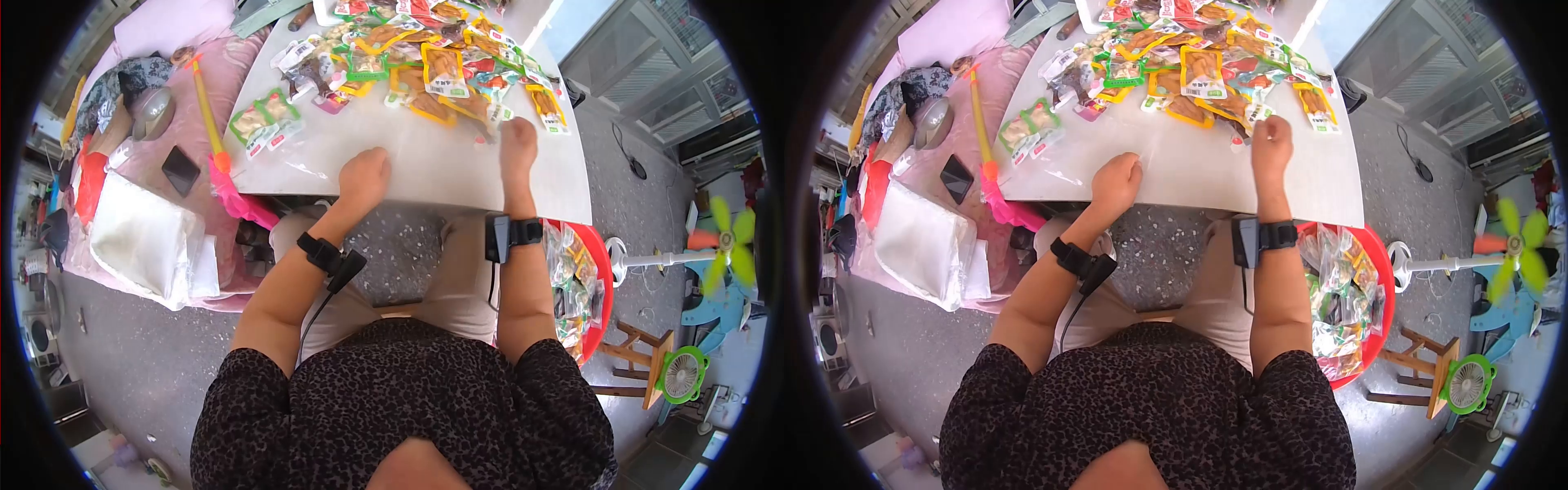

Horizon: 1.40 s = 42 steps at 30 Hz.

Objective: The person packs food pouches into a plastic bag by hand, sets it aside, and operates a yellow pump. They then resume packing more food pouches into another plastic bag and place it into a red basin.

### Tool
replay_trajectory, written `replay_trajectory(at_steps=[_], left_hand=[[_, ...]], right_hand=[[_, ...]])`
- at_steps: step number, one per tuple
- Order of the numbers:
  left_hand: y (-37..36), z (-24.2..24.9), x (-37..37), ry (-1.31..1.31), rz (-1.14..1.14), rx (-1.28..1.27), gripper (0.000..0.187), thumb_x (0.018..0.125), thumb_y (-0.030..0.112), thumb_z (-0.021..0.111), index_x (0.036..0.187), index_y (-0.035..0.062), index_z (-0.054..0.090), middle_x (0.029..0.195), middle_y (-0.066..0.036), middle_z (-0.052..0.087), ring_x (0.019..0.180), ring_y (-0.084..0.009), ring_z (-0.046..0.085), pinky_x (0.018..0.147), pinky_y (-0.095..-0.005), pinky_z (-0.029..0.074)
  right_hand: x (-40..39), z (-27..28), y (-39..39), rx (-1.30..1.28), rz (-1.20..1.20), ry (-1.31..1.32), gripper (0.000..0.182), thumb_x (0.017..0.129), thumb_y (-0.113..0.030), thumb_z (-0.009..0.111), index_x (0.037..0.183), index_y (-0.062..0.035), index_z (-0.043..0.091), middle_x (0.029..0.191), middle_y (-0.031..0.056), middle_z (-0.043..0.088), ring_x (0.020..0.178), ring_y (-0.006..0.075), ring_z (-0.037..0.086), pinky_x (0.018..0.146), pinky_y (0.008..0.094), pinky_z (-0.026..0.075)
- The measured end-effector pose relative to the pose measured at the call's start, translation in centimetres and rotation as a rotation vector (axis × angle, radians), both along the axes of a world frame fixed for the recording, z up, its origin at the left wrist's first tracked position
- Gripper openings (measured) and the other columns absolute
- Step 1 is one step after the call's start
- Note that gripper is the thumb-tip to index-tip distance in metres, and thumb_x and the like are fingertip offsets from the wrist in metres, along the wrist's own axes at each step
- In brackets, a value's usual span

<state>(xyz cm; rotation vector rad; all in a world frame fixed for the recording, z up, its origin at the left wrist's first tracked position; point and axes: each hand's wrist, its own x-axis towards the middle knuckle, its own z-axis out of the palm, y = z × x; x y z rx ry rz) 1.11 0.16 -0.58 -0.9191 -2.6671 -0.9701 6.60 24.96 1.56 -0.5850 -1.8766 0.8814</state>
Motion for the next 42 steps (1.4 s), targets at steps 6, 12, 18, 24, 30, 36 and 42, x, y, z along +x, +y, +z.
replay_trajectory(at_steps=[6, 12, 18, 24, 30, 36, 42], left_hand=[[0.0, -0.1, 0.2, 0.026, 0.008, 0.094, 0.012, 0.074, 0.014, 0.044, 0.077, 0.0043, 0.051, 0.071, -0.014, 0.053, 0.067, -0.0316, 0.051, 0.058, -0.0402, 0.040], [0.1, -0.4, 0.0, -0.001, 0.025, 0.076, 0.012, 0.074, 0.015, 0.045, 0.077, 0.0053, 0.051, 0.072, -0.013, 0.054, 0.068, -0.0309, 0.052, 0.059, -0.0394, 0.040], [0.2, 0.4, 0.1, -0.119, 0.032, 0.000, 0.015, 0.074, 0.018, 0.045, 0.078, 0.0056, 0.052, 0.072, -0.014, 0.055, 0.069, -0.0306, 0.053, 0.060, -0.0393, 0.040], [0.5, 1.2, -0.3, -0.240, 0.018, -0.015, 0.017, 0.074, 0.020, 0.043, 0.078, 0.0054, 0.052, 0.074, -0.015, 0.055, 0.071, -0.0315, 0.053, 0.062, -0.0404, 0.039], [1.4, 1.3, -0.1, -0.353, 0.001, -0.040, 0.019, 0.074, 0.020, 0.042, 0.080, 0.0052, 0.053, 0.077, -0.015, 0.056, 0.074, -0.0316, 0.053, 0.064, -0.0400, 0.039], [1.9, 1.8, 0.4, -0.398, 0.011, 0.012, 0.020, 0.074, 0.020, 0.041, 0.080, 0.0049, 0.052, 0.079, -0.014, 0.056, 0.075, -0.0321, 0.052, 0.065, -0.0401, 0.039], [2.1, 2.1, 1.2, -0.300, 0.053, 0.008, 0.017, 0.074, 0.018, 0.044, 0.080, 0.0042, 0.052, 0.077, -0.016, 0.056, 0.074, -0.0316, 0.053, 0.063, -0.0383, 0.041]], right_hand=[[0.1, -1.2, 6.5, -0.522, 0.330, -0.216, 0.017, 0.072, -0.015, 0.056, 0.077, -0.0009, 0.048, 0.070, 0.0059, 0.050, 0.058, 0.0125, 0.049, 0.048, 0.0228, 0.038], [-1.3, -2.6, 8.2, -0.064, 0.580, -0.388, 0.012, 0.075, -0.013, 0.052, 0.076, -0.0020, 0.047, 0.070, 0.0057, 0.048, 0.058, 0.0145, 0.050, 0.047, 0.0236, 0.040], [0.0, 0.3, 4.1, -0.451, 0.624, 0.036, 0.016, 0.070, -0.006, 0.049, 0.084, 0.0006, 0.044, 0.084, 0.0154, 0.050, 0.078, 0.0285, 0.053, 0.066, 0.0415, 0.045], [4.3, 3.1, -0.2, -1.142, 0.633, 0.241, 0.022, 0.072, -0.004, 0.037, 0.094, 0.0029, 0.039, 0.097, 0.0177, 0.049, 0.088, 0.0310, 0.052, 0.074, 0.0461, 0.043], [6.1, 2.6, -3.1, -1.196, 0.821, 0.176, 0.033, 0.072, -0.006, 0.036, 0.104, 0.0048, 0.041, 0.098, 0.0161, 0.050, 0.087, 0.0283, 0.052, 0.076, 0.0421, 0.043], [5.4, 2.8, -6.1, -1.269, 0.819, 0.123, 0.016, 0.073, 0.002, 0.036, 0.087, 0.0032, 0.044, 0.086, 0.0158, 0.053, 0.077, 0.0268, 0.056, 0.067, 0.0408, 0.049], [5.1, 2.8, -6.2, -1.286, 0.785, 0.086, 0.015, 0.075, 0.000, 0.036, 0.088, 0.0031, 0.043, 0.086, 0.0168, 0.053, 0.076, 0.0272, 0.056, 0.065, 0.0413, 0.050]])
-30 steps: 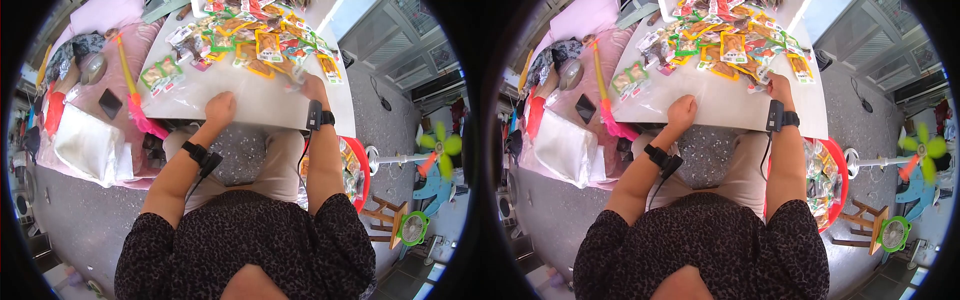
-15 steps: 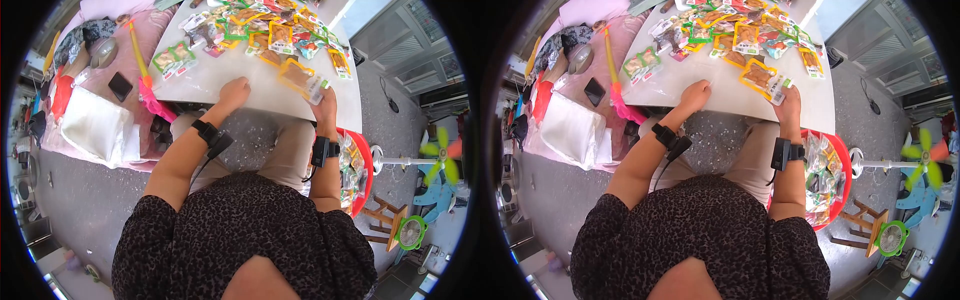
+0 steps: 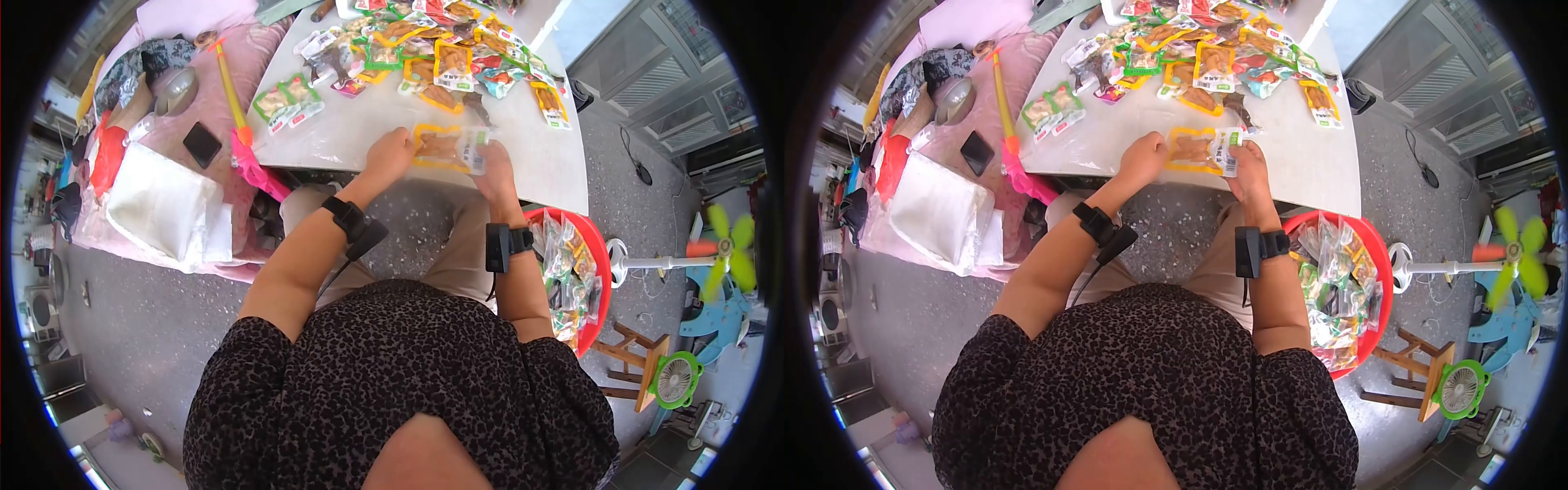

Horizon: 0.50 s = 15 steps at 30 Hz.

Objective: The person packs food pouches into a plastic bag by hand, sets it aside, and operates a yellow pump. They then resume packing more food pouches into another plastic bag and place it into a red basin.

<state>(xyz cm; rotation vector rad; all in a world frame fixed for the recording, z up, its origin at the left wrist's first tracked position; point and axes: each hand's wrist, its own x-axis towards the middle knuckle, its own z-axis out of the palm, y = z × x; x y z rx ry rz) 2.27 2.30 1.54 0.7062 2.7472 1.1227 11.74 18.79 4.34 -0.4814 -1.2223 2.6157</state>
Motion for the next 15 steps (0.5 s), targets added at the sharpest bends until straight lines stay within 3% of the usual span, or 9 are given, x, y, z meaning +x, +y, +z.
replay_trajectory(at_steps=[7, 9, 12, 14, 15], left_hand=[[0.9, 0.5, 1.0, 0.082, -0.057, 0.040, 0.016, 0.073, 0.017, 0.045, 0.079, 0.0042, 0.051, 0.075, -0.016, 0.054, 0.073, -0.0315, 0.053, 0.063, -0.0386, 0.041], [1.3, 0.6, 1.1, 0.085, -0.062, 0.056, 0.015, 0.073, 0.017, 0.045, 0.077, 0.0040, 0.051, 0.074, -0.016, 0.054, 0.073, -0.0315, 0.053, 0.062, -0.0390, 0.040], [1.2, 0.9, 1.3, 0.132, -0.057, 0.050, 0.013, 0.073, 0.016, 0.045, 0.074, 0.0036, 0.050, 0.072, -0.016, 0.054, 0.071, -0.0319, 0.052, 0.060, -0.0400, 0.039], [0.9, 0.9, 1.2, 0.154, -0.065, 0.053, 0.013, 0.073, 0.016, 0.045, 0.073, 0.0034, 0.049, 0.071, -0.017, 0.054, 0.070, -0.0323, 0.052, 0.059, -0.0408, 0.039], [0.7, 0.7, 1.1, 0.153, -0.078, 0.062, 0.013, 0.073, 0.016, 0.044, 0.072, 0.0034, 0.048, 0.070, -0.017, 0.053, 0.069, -0.0326, 0.052, 0.058, -0.0412, 0.038]], right_hand=[[-1.6, -2.2, -1.9, -0.194, -0.127, 0.047, 0.012, 0.076, 0.000, 0.039, 0.087, 0.0029, 0.042, 0.085, 0.0167, 0.053, 0.072, 0.0249, 0.056, 0.062, 0.0383, 0.049], [-2.6, -4.3, -3.2, 0.181, -0.089, 0.111, 0.012, 0.077, -0.001, 0.040, 0.087, 0.0018, 0.044, 0.082, 0.0154, 0.054, 0.069, 0.0230, 0.056, 0.060, 0.0349, 0.047], [-3.5, -4.5, -3.4, 1.113, 0.001, 0.005, 0.011, 0.074, -0.007, 0.046, 0.081, 0.0010, 0.050, 0.072, 0.0123, 0.055, 0.064, 0.0190, 0.055, 0.056, 0.0293, 0.044], [-4.3, -3.2, -3.6, 0.973, 0.108, -0.319, 0.012, 0.072, -0.010, 0.048, 0.077, 0.0012, 0.051, 0.069, 0.0112, 0.055, 0.063, 0.0182, 0.054, 0.055, 0.0287, 0.043], [-4.6, -2.9, -3.4, 1.042, 0.149, -0.311, 0.012, 0.072, -0.011, 0.048, 0.076, 0.0003, 0.051, 0.068, 0.0097, 0.054, 0.061, 0.0173, 0.053, 0.053, 0.0279, 0.042]])
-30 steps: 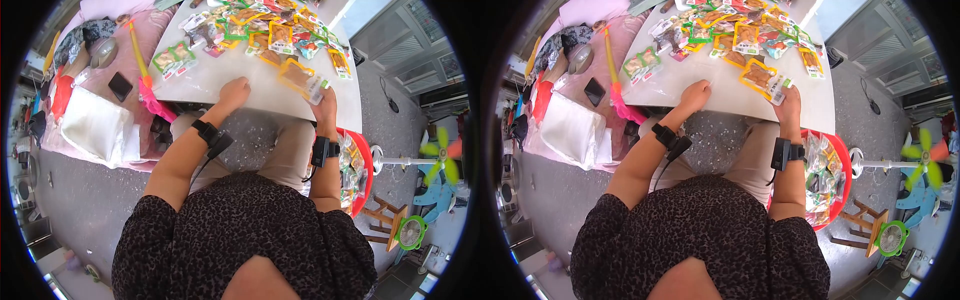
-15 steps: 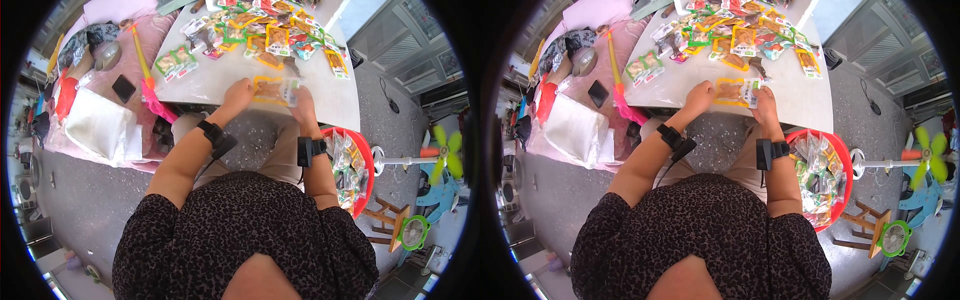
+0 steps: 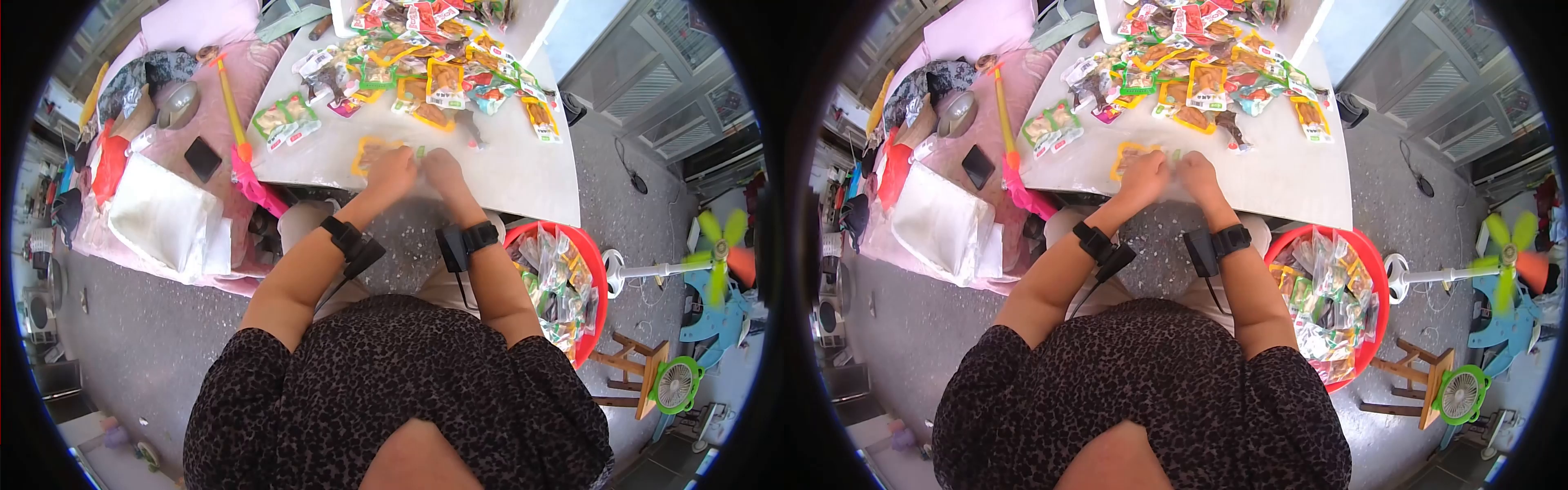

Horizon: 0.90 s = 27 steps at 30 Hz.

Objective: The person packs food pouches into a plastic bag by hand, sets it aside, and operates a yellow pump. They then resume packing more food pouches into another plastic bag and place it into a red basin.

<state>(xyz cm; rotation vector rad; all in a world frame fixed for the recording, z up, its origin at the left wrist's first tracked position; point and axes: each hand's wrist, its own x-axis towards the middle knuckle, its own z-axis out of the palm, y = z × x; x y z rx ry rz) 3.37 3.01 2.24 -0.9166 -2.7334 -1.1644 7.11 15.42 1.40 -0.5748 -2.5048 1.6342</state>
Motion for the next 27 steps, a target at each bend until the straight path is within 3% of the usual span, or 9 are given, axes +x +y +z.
replay_trajectory(at_steps=[2, 5, 8, 12, 15, 16, 22, 25, 27], left_hand=[[0.0, 0.0, 0.1, 0.001, -0.008, 0.017, 0.013, 0.073, 0.015, 0.044, 0.072, 0.0034, 0.048, 0.070, -0.017, 0.053, 0.068, -0.0332, 0.051, 0.057, -0.0418, 0.038], [-0.1, -0.1, 0.3, 0.019, 0.019, 0.020, 0.012, 0.073, 0.015, 0.044, 0.072, 0.0035, 0.048, 0.069, -0.017, 0.053, 0.068, -0.0338, 0.051, 0.057, -0.0420, 0.038], [-0.9, -1.7, -0.7, 0.073, 0.043, -0.005, 0.012, 0.073, 0.016, 0.045, 0.073, 0.0039, 0.049, 0.069, -0.017, 0.052, 0.068, -0.0336, 0.051, 0.058, -0.0420, 0.038], [-1.8, -3.5, -0.9, 0.170, 0.000, -0.007, 0.011, 0.073, 0.016, 0.045, 0.072, 0.0054, 0.049, 0.068, -0.015, 0.051, 0.067, -0.0321, 0.050, 0.058, -0.0418, 0.039], [-1.8, -3.7, -0.9, 0.217, -0.022, -0.039, 0.009, 0.072, 0.014, 0.046, 0.071, 0.0061, 0.048, 0.067, -0.013, 0.050, 0.066, -0.0310, 0.050, 0.058, -0.0413, 0.039], [-1.8, -3.5, -0.9, 0.223, -0.025, -0.058, 0.008, 0.071, 0.014, 0.046, 0.070, 0.0063, 0.048, 0.066, -0.012, 0.050, 0.066, -0.0307, 0.050, 0.057, -0.0410, 0.039], [-1.9, -3.2, -0.8, 0.192, -0.034, -0.028, 0.005, 0.069, 0.011, 0.047, 0.070, 0.0062, 0.046, 0.067, -0.012, 0.049, 0.067, -0.0308, 0.049, 0.058, -0.0409, 0.039], [-2.1, -3.6, -0.7, 0.253, -0.044, 0.039, 0.005, 0.069, 0.011, 0.047, 0.070, 0.0068, 0.045, 0.068, -0.012, 0.049, 0.067, -0.0311, 0.049, 0.057, -0.0413, 0.039], [-2.1, -3.6, -0.7, 0.244, -0.052, -0.006, 0.005, 0.069, 0.011, 0.047, 0.071, 0.0069, 0.045, 0.068, -0.012, 0.049, 0.067, -0.0311, 0.049, 0.057, -0.0415, 0.039]], right_hand=[[-0.5, 0.3, 0.4, 0.124, 0.098, -0.030, 0.013, 0.071, -0.013, 0.048, 0.076, -0.0017, 0.051, 0.066, 0.0067, 0.051, 0.056, 0.0156, 0.051, 0.049, 0.0264, 0.040], [-1.2, 0.7, 0.1, -0.150, 0.188, 0.039, 0.014, 0.071, -0.014, 0.048, 0.074, -0.0004, 0.051, 0.065, 0.0064, 0.051, 0.055, 0.0149, 0.051, 0.049, 0.0259, 0.040], [-1.8, 2.5, 1.2, -0.246, 0.036, 0.070, 0.017, 0.069, -0.013, 0.049, 0.074, 0.0030, 0.052, 0.065, 0.0121, 0.054, 0.063, 0.0183, 0.055, 0.055, 0.0297, 0.043], [-6.8, 0.4, 7.4, 0.539, -0.150, 0.170, 0.026, 0.070, -0.023, 0.050, 0.081, 0.0003, 0.054, 0.080, 0.0155, 0.056, 0.071, 0.0264, 0.056, 0.061, 0.0325, 0.044], [-8.5, 2.4, 8.7, 0.710, -0.295, 0.061, 0.035, 0.069, -0.031, 0.052, 0.089, -0.0018, 0.054, 0.094, 0.0165, 0.054, 0.082, 0.0288, 0.054, 0.070, 0.0367, 0.043], [-8.9, 3.2, 8.8, 0.623, -0.265, -0.110, 0.044, 0.068, -0.035, 0.052, 0.099, -0.0043, 0.051, 0.105, 0.0154, 0.048, 0.096, 0.0276, 0.047, 0.078, 0.0423, 0.037], [-10.6, 3.4, 7.3, 0.667, -0.301, -0.363, 0.049, 0.067, -0.032, 0.053, 0.108, -0.0070, 0.047, 0.119, 0.0121, 0.035, 0.111, 0.0290, 0.034, 0.085, 0.0487, 0.028], [-12.4, -0.5, 10.1, 0.637, -0.294, -0.249, 0.040, 0.066, -0.028, 0.054, 0.099, -0.0059, 0.051, 0.106, 0.0118, 0.048, 0.097, 0.0290, 0.046, 0.079, 0.0459, 0.036], [-12.2, -2.4, 12.7, 0.693, -0.176, 0.048, 0.028, 0.067, -0.020, 0.053, 0.090, -0.0042, 0.051, 0.089, 0.0110, 0.053, 0.082, 0.0262, 0.052, 0.069, 0.0403, 0.041]])
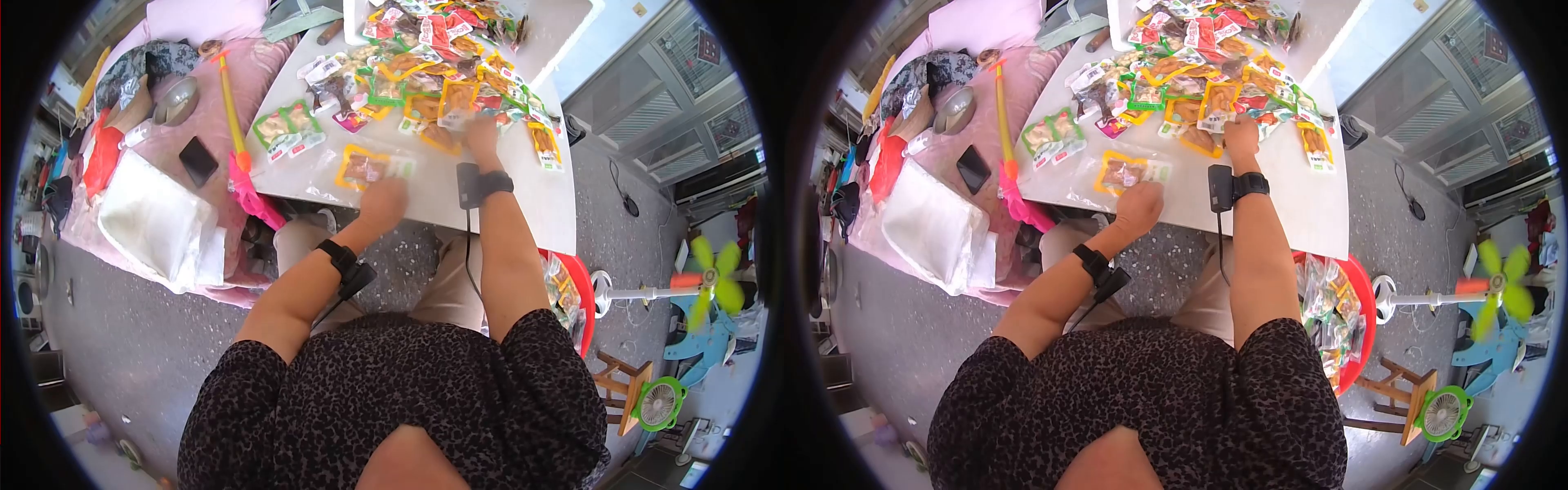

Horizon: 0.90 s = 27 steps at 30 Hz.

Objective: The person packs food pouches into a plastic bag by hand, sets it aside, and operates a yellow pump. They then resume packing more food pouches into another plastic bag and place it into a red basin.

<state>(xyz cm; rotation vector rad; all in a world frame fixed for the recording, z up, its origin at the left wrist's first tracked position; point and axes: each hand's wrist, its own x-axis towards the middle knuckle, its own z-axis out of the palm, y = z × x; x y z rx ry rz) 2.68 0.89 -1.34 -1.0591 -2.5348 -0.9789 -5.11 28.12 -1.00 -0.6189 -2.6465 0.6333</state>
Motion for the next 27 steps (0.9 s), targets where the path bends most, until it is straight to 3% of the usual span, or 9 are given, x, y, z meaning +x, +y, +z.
replay_trajectory(at_steps=[2, 4, 5, 9, 13, 27], left_hand=[[0.0, 0.0, -0.1, 0.006, -0.001, -0.019, 0.005, 0.069, 0.011, 0.047, 0.071, 0.0069, 0.045, 0.068, -0.013, 0.049, 0.067, -0.0312, 0.049, 0.057, -0.0417, 0.039], [0.0, -0.1, -0.1, 0.026, 0.002, -0.011, 0.005, 0.070, 0.012, 0.046, 0.071, 0.0070, 0.045, 0.068, -0.013, 0.049, 0.066, -0.0313, 0.049, 0.056, -0.0418, 0.039], [0.0, 0.0, -0.1, 0.005, 0.009, -0.031, 0.005, 0.071, 0.012, 0.046, 0.071, 0.0067, 0.045, 0.068, -0.013, 0.049, 0.066, -0.0315, 0.049, 0.057, -0.0418, 0.039], [0.3, 0.6, -0.1, -0.034, 0.030, -0.013, 0.008, 0.071, 0.012, 0.044, 0.068, 0.0045, 0.047, 0.068, -0.014, 0.051, 0.065, -0.0318, 0.050, 0.057, -0.0413, 0.040], [0.2, 1.2, 0.3, -0.069, 0.027, 0.151, 0.010, 0.071, 0.011, 0.043, 0.067, 0.0033, 0.047, 0.067, -0.015, 0.052, 0.067, -0.0324, 0.051, 0.058, -0.0419, 0.039], [1.0, 2.8, 2.7, -0.123, 0.097, 0.190, 0.012, 0.075, 0.016, 0.043, 0.074, 0.0038, 0.047, 0.071, -0.016, 0.051, 0.069, -0.0336, 0.050, 0.059, -0.0416, 0.038]], right_hand=[[1.0, 0.1, 0.4, -0.288, 0.091, 0.256, 0.016, 0.068, -0.013, 0.052, 0.081, -0.0032, 0.050, 0.075, 0.0097, 0.056, 0.068, 0.0230, 0.054, 0.059, 0.0348, 0.044], [5.0, 6.5, -3.9, -0.945, 0.060, 0.532, 0.005, 0.069, -0.006, 0.050, 0.073, -0.0028, 0.048, 0.063, 0.0078, 0.055, 0.056, 0.0194, 0.054, 0.050, 0.0295, 0.045], [5.2, 6.5, -3.7, -1.122, 0.144, 0.591, 0.006, 0.072, 0.000, 0.047, 0.077, -0.0021, 0.048, 0.069, 0.0090, 0.055, 0.062, 0.0173, 0.056, 0.052, 0.0292, 0.047], [10.5, 6.8, -3.6, -1.440, 0.154, 0.630, 0.023, 0.077, -0.005, 0.046, 0.098, 0.0008, 0.038, 0.084, 0.0137, 0.054, 0.072, 0.0242, 0.057, 0.058, 0.0338, 0.050], [13.8, 6.2, -4.3, -1.539, -0.003, 0.609, 0.014, 0.079, -0.002, 0.043, 0.092, 0.0008, 0.041, 0.090, 0.0148, 0.052, 0.080, 0.0245, 0.055, 0.068, 0.0362, 0.049], [18.3, 3.3, -8.3, -1.577, 0.068, 0.356, 0.014, 0.079, -0.004, 0.045, 0.092, 0.0016, 0.042, 0.087, 0.0132, 0.053, 0.075, 0.0217, 0.057, 0.066, 0.0344, 0.048]])
